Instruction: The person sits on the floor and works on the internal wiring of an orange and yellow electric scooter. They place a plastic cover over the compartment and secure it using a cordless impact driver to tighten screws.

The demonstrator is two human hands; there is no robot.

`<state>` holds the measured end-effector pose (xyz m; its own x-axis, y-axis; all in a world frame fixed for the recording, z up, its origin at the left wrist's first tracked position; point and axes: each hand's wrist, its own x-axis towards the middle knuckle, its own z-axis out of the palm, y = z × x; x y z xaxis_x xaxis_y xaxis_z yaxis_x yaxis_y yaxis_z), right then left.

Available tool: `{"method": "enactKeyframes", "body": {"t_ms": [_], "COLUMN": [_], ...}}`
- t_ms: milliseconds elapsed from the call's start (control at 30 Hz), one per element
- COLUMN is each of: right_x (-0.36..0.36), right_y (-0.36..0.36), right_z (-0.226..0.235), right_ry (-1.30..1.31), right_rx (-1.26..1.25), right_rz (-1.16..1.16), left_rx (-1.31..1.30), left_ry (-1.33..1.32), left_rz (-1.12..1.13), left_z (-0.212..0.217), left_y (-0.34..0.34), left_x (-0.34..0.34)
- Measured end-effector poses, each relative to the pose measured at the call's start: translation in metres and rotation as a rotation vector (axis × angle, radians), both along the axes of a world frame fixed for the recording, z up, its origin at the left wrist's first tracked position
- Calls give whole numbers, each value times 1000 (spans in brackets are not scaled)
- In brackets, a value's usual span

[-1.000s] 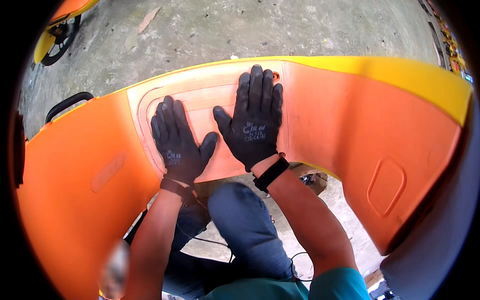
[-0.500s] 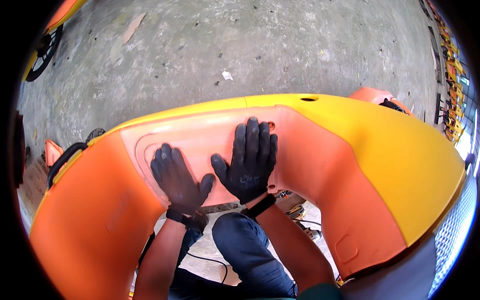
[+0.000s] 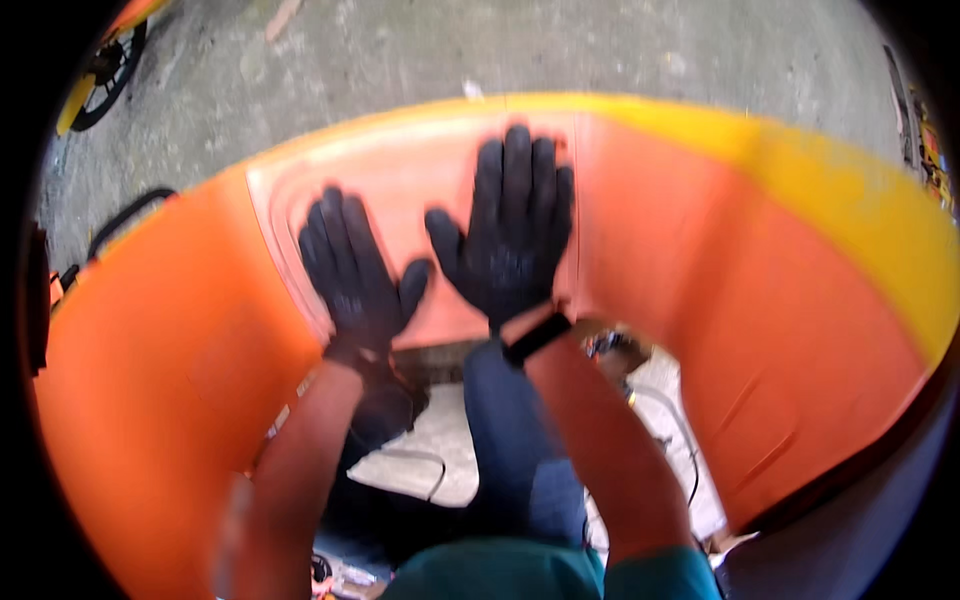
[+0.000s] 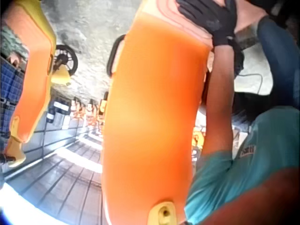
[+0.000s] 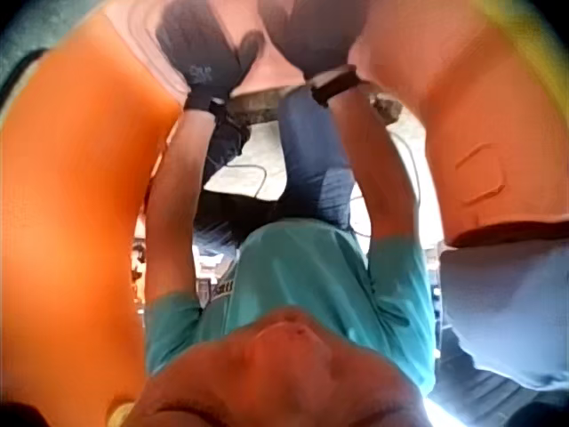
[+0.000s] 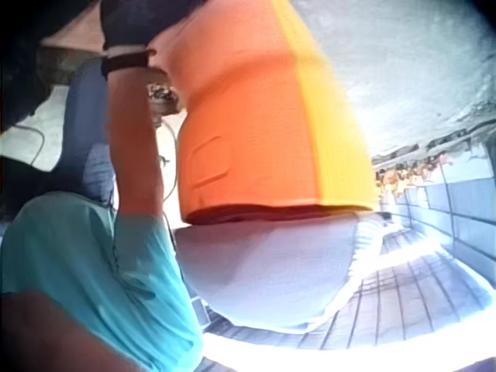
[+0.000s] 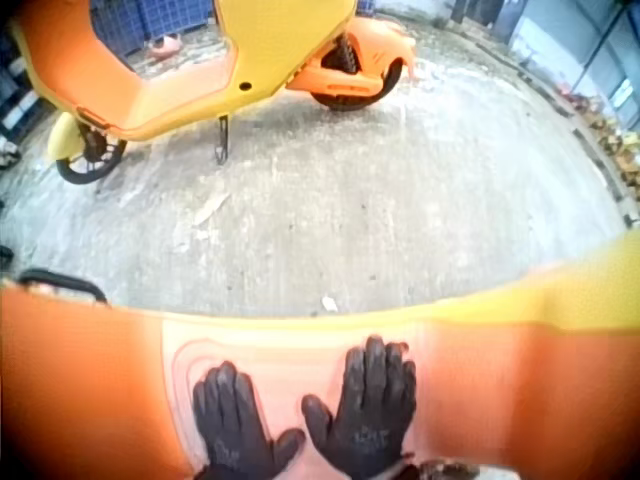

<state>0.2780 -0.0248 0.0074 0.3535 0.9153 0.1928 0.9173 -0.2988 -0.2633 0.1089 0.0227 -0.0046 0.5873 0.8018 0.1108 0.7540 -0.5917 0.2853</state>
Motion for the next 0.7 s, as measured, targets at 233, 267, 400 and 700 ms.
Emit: {"method": "enactKeyframes", "body": {"t_ms": [233, 267, 400, 700], "right_x": [39, 55, 64, 88], "right_y": [-13, -21, -109, -271], "right_z": [13, 8, 68, 169], "right_ry": [47, 171, 729, 491], "right_rx": [340, 419, 147, 120], "right_rz": [197, 282, 175, 104], "left_rx": [286, 379, 316, 372], "left_ry": [-22, 10, 34, 143], "left_rz": [-33, -31, -56, -51], "left_z": [10, 19, -5, -10], "left_y": [0, -3, -9, -13], "left_x": [17, 22, 9, 5]}}
